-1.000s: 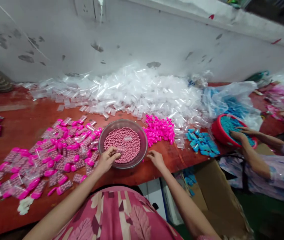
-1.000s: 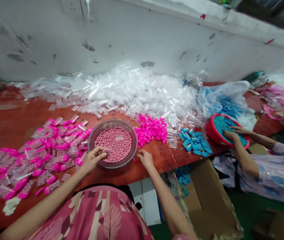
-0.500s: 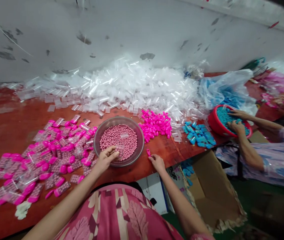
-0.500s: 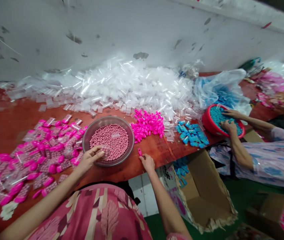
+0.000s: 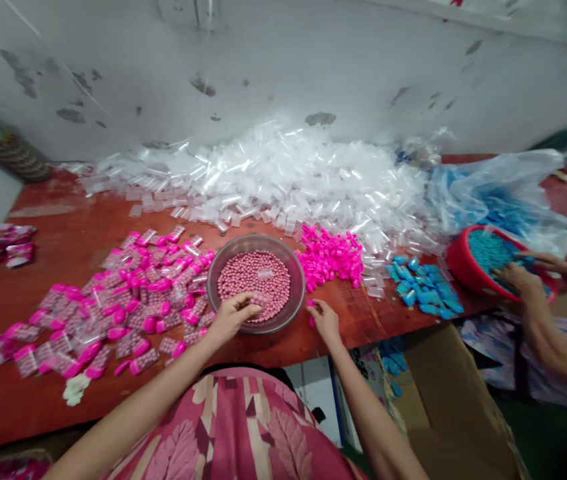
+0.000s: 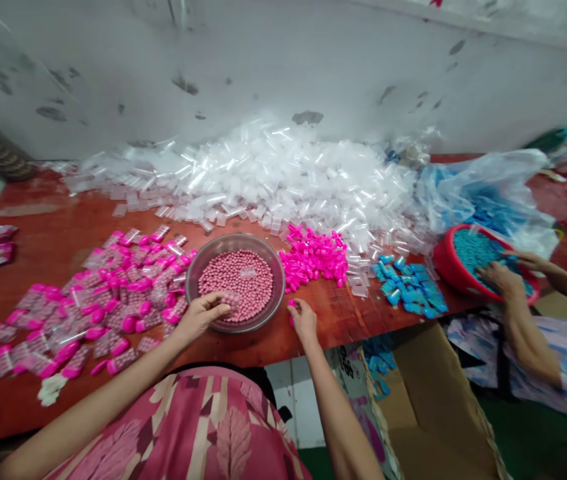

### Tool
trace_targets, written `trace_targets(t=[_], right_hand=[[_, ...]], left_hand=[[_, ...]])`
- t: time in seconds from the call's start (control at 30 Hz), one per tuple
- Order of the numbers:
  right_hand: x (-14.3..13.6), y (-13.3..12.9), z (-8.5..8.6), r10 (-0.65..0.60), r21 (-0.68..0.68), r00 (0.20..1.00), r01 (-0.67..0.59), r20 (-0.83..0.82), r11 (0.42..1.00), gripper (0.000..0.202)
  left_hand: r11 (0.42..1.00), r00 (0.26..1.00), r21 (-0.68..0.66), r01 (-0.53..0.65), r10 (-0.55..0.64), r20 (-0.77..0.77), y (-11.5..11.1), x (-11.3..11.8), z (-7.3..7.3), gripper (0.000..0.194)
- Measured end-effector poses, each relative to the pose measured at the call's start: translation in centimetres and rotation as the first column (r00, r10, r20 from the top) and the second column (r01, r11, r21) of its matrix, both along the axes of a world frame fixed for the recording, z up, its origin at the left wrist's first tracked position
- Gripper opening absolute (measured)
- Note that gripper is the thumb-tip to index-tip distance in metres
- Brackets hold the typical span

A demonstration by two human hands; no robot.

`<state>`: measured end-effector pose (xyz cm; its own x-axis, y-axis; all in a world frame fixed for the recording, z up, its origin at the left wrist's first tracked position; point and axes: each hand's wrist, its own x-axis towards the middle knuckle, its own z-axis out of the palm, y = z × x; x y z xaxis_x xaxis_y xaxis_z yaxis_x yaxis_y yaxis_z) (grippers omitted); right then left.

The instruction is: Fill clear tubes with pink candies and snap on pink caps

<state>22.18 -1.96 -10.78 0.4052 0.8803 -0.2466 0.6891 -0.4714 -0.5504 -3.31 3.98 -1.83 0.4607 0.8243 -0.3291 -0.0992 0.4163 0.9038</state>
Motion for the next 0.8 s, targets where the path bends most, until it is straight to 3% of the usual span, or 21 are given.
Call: trace_targets(t=[0.07,0.17,0.23,0.3,0.43,0.63,0.73,0.8], right_hand=[[-1.2,0.4,3.1,0.077,0.121,0.992,-0.065,-0.096,0.99,0.035],[-4.2,1.0,8.5,0.295,0.392,0.919,-0.179,-0.262,0.903,0.031],[-6.2,1.5,11.3,0.445,0.457,0.861,-0.303,-0.244,0.836,0.027],[-7.7,1.9,12.8,0.547,0.479,0.818,-0.414,-0.178,0.774,0.025],[-8.8,2.2,13.0,0.621,0.466,0.779,-0.519,-0.087,0.716,0.022],[-9.0,1.2,12.5,0.684,0.44,0.728,-0.602,-0.041,0.667,0.023],[-9.1,1.0,12.8,0.674,0.422,0.735,-0.589,-0.075,0.689,0.024],[-9.3,1.2,12.9,0.632,0.435,0.758,-0.519,-0.165,0.736,0.024]], left_hand=[[0.992,0.995,0.115,0.043,-0.032,-0.093,-0.1,0.0,0.0,0.027],[0.953,0.973,0.278,0.123,-0.06,-0.225,-0.3,0.0,0.4,0.025],[0.921,0.96,0.348,0.178,-0.085,-0.266,-0.4,0.0,1.0,0.023],[0.902,0.959,0.38,0.204,-0.107,-0.262,-0.5,-0.2,1.5,0.023],[0.898,0.964,0.398,0.19,-0.094,-0.249,-0.7,-0.7,2.2,0.024],[0.879,0.963,0.453,0.15,-0.026,-0.27,-1.4,-1.3,1.8,0.024],[0.865,0.961,0.471,0.172,-0.043,-0.273,-1.4,-1.3,1.6,0.023],[0.893,0.976,0.431,0.131,-0.04,-0.213,-1.2,-1.2,1.5,0.023]])
